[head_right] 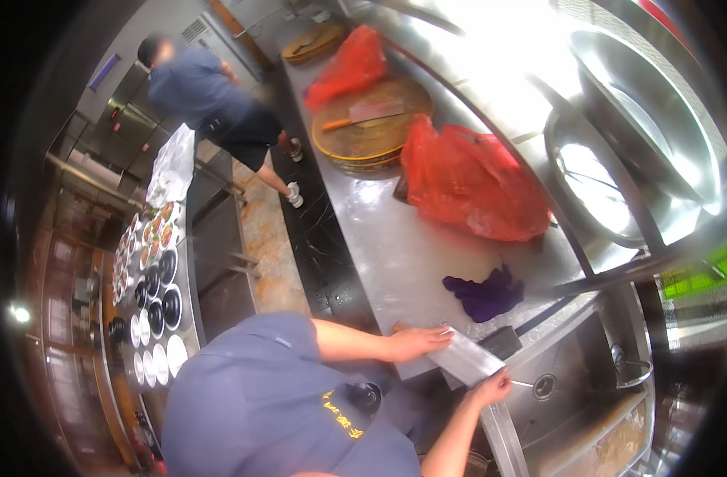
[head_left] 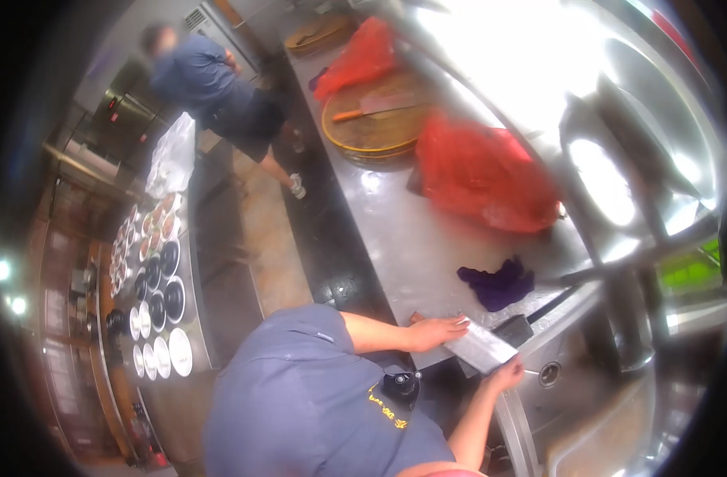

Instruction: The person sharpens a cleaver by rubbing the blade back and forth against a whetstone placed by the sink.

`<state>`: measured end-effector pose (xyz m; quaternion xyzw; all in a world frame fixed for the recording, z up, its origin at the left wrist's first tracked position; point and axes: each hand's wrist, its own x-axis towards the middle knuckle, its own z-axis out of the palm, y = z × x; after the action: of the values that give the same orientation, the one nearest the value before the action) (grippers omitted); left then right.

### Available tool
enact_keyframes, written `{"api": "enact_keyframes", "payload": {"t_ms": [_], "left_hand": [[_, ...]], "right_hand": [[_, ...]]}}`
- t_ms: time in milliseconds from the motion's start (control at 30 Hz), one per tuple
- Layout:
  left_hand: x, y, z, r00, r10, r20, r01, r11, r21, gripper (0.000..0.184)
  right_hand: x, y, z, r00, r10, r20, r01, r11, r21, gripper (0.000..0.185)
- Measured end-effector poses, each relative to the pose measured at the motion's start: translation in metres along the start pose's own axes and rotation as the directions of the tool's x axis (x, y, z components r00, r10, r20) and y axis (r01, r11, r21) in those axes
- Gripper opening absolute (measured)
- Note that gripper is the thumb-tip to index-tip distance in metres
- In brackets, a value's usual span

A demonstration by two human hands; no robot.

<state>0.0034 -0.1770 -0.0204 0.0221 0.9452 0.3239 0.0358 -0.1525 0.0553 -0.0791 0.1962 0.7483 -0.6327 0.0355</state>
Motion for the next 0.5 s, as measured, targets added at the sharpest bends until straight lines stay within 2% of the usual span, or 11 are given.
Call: {"api": "enact_keyframes", "payload": {"t_ms": [33,67,100,133,200,267,300,333,400,467,500], "left_hand": [[-0.003,-0.004,0.011,0.998,0.069,0.011,-0.068,0.996,-0.055,0.068],[0.000,-0.006,0.016,0.991,0.135,0.018,-0.132,0.985,-0.110,0.068],[0.011,-0.006,0.008,0.969,0.248,0.007,-0.243,0.956,-0.163,0.069],[0.031,-0.013,0.011,0.966,0.257,0.014,-0.251,0.954,-0.162,0.069],[0.089,-0.027,0.029,0.900,0.430,0.064,-0.402,0.879,-0.258,0.068],[0.148,-0.015,0.005,0.866,0.461,0.195,-0.412,0.877,-0.245,0.070],[0.165,-0.015,0.006,0.847,0.515,0.133,-0.475,0.845,-0.247,0.066],[0.165,-0.024,0.018,0.843,0.518,0.142,-0.477,0.844,-0.245,0.066],[0.154,-0.039,0.040,0.791,0.609,-0.047,-0.592,0.745,-0.307,0.063],[0.114,-0.035,0.048,0.819,0.573,0.017,-0.530,0.769,-0.357,0.065],[0.096,-0.021,0.029,0.849,0.513,0.128,-0.435,0.815,-0.384,0.063]], "right_hand": [[-0.019,-0.004,-0.011,0.995,0.030,-0.098,-0.033,0.999,-0.028,0.038],[-0.024,0.012,-0.029,0.992,0.031,-0.120,-0.030,1.000,0.010,0.037],[-0.028,0.016,-0.038,0.975,0.083,-0.204,-0.067,0.994,0.088,0.039],[-0.029,0.019,-0.045,0.950,0.140,-0.281,-0.095,0.981,0.167,0.041],[-0.016,-0.005,-0.052,0.922,0.136,-0.363,-0.106,0.989,0.103,0.036],[0.008,-0.008,-0.055,0.888,0.133,-0.440,-0.124,0.991,0.049,0.031],[0.023,-0.001,-0.055,0.872,0.132,-0.471,-0.091,0.990,0.110,0.030],[0.030,0.005,-0.054,0.857,0.134,-0.498,-0.056,0.984,0.168,0.030],[0.015,0.014,-0.062,0.865,0.138,-0.482,-0.049,0.980,0.193,0.030],[-0.023,-0.002,-0.068,0.862,0.142,-0.486,-0.110,0.990,0.094,0.031],[-0.024,0.013,-0.073,0.865,0.143,-0.481,-0.107,0.989,0.102,0.031]]}}
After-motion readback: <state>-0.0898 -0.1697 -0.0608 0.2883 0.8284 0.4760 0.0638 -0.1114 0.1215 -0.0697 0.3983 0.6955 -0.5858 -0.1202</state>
